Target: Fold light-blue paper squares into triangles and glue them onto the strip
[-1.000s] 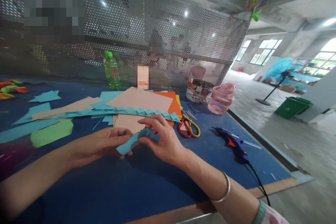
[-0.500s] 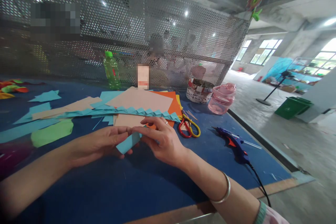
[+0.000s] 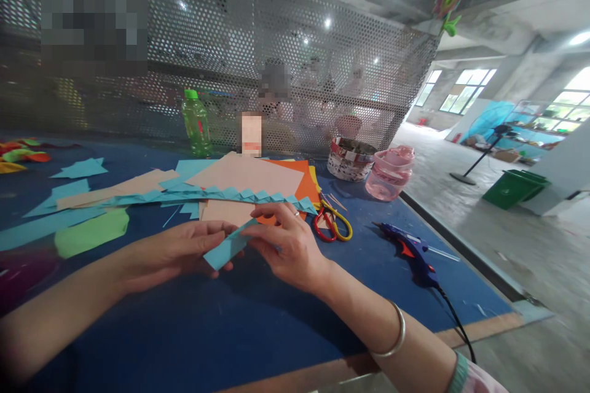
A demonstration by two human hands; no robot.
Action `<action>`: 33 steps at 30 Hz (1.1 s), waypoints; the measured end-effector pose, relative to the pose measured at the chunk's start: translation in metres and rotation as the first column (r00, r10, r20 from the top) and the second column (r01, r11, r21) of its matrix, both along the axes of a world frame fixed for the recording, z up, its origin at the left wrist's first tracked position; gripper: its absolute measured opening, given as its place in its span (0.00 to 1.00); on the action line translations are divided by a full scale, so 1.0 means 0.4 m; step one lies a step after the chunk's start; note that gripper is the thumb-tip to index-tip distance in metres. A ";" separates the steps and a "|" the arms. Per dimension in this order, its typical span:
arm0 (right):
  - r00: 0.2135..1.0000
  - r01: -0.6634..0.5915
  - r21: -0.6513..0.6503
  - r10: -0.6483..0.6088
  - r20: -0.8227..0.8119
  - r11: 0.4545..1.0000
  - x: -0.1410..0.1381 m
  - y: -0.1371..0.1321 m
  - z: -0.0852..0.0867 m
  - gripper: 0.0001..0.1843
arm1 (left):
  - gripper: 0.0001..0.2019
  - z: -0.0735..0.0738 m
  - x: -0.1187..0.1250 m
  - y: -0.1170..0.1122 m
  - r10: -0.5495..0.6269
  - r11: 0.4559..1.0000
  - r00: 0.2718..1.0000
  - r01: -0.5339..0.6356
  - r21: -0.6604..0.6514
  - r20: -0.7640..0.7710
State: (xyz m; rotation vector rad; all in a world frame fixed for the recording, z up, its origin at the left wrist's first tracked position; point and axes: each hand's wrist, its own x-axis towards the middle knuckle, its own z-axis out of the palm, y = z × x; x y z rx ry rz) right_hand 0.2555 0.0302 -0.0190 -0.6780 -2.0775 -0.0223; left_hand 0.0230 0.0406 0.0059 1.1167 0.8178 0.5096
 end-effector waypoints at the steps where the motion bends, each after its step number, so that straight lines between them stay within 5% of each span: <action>1: 1.000 -0.005 -0.003 0.005 -0.005 1.000 0.000 0.001 -0.001 0.08 | 0.19 0.000 -0.001 -0.001 -0.003 1.000 1.000 0.003 0.007 -0.010; 14: 1.000 -0.014 -0.011 0.014 0.023 1.000 0.001 -0.002 -0.001 0.11 | 0.20 -0.002 -0.001 0.001 -0.039 0.999 0.999 0.039 0.033 -0.007; 21: 0.989 -0.014 0.057 0.005 0.150 0.998 -0.012 -0.022 0.001 0.16 | 0.17 -0.021 0.009 0.002 0.126 0.988 0.991 -0.122 0.096 -0.037; 28: 0.984 -0.027 0.114 0.006 0.178 0.993 -0.019 -0.024 -0.006 0.04 | 0.14 -0.022 0.018 -0.008 0.219 0.970 0.975 -0.214 0.113 -0.037; 33: 0.998 0.010 -0.018 -0.009 0.060 1.000 -0.019 -0.012 -0.018 0.03 | 0.18 -0.013 0.015 -0.011 0.221 0.973 0.975 -0.219 0.078 -0.024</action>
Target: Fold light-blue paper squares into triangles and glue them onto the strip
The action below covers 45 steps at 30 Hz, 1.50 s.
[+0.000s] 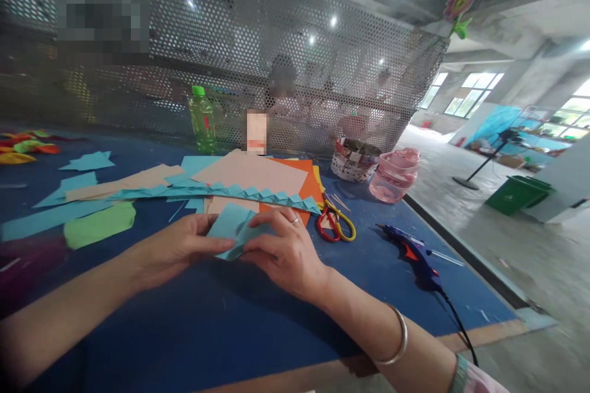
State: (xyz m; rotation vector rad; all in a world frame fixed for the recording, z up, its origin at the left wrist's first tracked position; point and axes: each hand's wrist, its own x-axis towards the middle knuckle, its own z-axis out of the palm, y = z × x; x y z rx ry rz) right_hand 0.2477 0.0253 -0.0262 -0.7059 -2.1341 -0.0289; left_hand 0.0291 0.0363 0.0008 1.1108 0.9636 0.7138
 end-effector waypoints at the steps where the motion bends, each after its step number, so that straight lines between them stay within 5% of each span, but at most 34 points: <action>1: 1.000 0.004 -0.040 -0.005 -0.018 0.999 -0.001 0.002 -0.003 0.04 | 0.18 0.000 0.000 -0.001 -0.006 1.000 1.000 0.006 0.003 -0.002; 10: 0.966 0.157 -0.325 -0.214 -0.148 0.933 -0.011 -0.004 -0.002 0.07 | 0.12 -0.002 0.021 -0.010 0.068 0.996 0.997 -0.067 0.053 -0.025; 22: 0.939 0.042 -0.579 -0.230 -0.255 0.814 -0.029 -0.002 -0.009 0.13 | 0.10 -0.012 0.025 -0.014 0.052 0.994 0.997 -0.045 0.103 -0.060; 33: 0.931 0.029 -0.603 -0.242 -0.275 0.797 -0.034 -0.006 -0.012 0.12 | 0.10 -0.020 0.038 -0.019 0.107 0.983 0.991 -0.092 0.156 -0.086; 45: 0.926 0.062 -0.545 -0.252 -0.282 0.836 -0.041 -0.014 -0.013 0.12 | 0.11 -0.028 0.051 -0.021 0.170 0.975 0.982 -0.155 0.162 -0.087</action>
